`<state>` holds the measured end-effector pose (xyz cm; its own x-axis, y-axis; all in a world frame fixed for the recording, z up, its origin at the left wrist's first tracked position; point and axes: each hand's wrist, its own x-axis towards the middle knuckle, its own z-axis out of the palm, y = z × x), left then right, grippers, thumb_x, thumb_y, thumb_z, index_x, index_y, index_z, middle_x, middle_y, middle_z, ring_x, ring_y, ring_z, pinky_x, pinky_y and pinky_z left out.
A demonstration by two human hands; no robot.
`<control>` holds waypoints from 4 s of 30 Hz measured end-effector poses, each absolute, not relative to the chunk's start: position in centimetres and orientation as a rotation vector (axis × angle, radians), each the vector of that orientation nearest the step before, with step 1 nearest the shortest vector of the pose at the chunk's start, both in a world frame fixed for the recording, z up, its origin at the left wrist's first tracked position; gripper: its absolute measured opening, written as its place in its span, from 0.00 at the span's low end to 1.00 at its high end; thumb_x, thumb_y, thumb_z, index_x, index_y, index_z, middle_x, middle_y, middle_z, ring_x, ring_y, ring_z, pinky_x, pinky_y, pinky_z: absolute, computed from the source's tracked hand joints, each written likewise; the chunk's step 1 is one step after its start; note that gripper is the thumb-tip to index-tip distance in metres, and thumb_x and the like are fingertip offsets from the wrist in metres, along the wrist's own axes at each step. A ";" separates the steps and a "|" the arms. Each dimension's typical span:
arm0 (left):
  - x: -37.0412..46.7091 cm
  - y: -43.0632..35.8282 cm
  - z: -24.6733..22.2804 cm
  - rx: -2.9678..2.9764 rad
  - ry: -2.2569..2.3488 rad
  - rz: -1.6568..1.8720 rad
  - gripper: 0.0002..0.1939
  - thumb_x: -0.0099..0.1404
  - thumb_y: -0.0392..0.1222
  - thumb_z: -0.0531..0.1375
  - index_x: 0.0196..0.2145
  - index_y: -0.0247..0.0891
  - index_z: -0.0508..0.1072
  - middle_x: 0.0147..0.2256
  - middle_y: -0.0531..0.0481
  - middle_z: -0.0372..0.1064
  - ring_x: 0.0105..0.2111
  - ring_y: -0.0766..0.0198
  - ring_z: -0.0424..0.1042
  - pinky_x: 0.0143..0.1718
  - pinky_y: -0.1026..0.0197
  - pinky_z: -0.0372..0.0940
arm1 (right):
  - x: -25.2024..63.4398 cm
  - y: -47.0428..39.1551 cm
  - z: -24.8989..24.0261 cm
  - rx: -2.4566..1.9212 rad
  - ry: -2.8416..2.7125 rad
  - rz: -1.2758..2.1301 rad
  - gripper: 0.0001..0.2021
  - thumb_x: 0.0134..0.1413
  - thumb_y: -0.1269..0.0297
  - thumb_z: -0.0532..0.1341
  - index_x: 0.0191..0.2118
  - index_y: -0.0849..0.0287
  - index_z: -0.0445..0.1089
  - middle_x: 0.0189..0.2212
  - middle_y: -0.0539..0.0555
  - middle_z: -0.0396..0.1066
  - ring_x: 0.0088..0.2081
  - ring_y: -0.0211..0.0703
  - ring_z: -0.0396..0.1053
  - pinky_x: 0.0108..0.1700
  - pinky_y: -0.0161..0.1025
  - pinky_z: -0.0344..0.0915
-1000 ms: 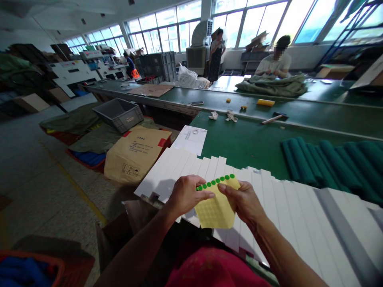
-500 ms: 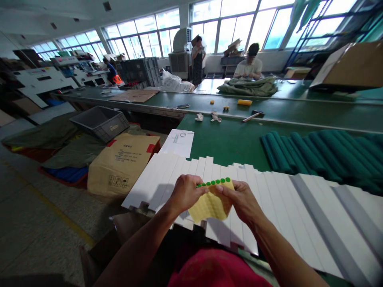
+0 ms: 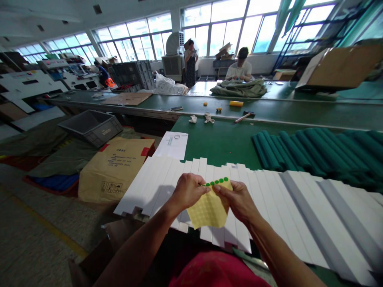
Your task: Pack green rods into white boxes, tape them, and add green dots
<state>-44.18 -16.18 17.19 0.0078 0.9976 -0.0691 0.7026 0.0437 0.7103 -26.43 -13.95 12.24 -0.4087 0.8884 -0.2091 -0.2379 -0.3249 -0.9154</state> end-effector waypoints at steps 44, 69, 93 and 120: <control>-44.0 -13.5 17.3 1.846 1.512 0.909 0.09 0.62 0.35 0.61 0.38 0.38 0.80 0.34 0.49 0.74 0.36 0.64 0.72 0.39 0.64 0.64 | -26.3 -13.4 12.4 -1.113 -1.521 1.475 0.19 0.50 0.47 0.64 0.25 0.61 0.71 0.20 0.49 0.64 0.24 0.35 0.58 0.25 0.32 0.55; -47.3 -15.4 15.2 1.857 1.746 0.963 0.06 0.59 0.33 0.60 0.29 0.36 0.78 0.30 0.49 0.76 0.32 0.63 0.73 0.36 0.64 0.63 | -31.3 -13.2 11.1 -1.108 -1.423 1.828 0.20 0.43 0.47 0.68 0.22 0.61 0.71 0.16 0.51 0.66 0.20 0.37 0.62 0.21 0.33 0.56; -72.3 -14.5 1.9 0.669 2.253 0.872 0.19 0.67 0.47 0.59 0.51 0.35 0.68 0.51 0.45 0.67 0.47 0.53 0.70 0.46 0.49 0.70 | -35.3 -12.0 7.9 -1.284 -1.133 2.239 0.18 0.41 0.50 0.71 0.33 0.61 0.78 0.24 0.60 0.76 0.23 0.49 0.73 0.23 0.38 0.66; -67.7 -27.1 -6.5 -0.064 2.300 1.884 0.41 0.70 0.62 0.28 0.65 0.33 0.53 0.60 0.33 0.61 0.57 0.54 0.67 0.54 0.55 0.67 | -33.9 -9.9 5.5 -1.402 -1.016 2.348 0.19 0.38 0.57 0.73 0.38 0.60 0.78 0.29 0.59 0.78 0.26 0.54 0.76 0.24 0.41 0.72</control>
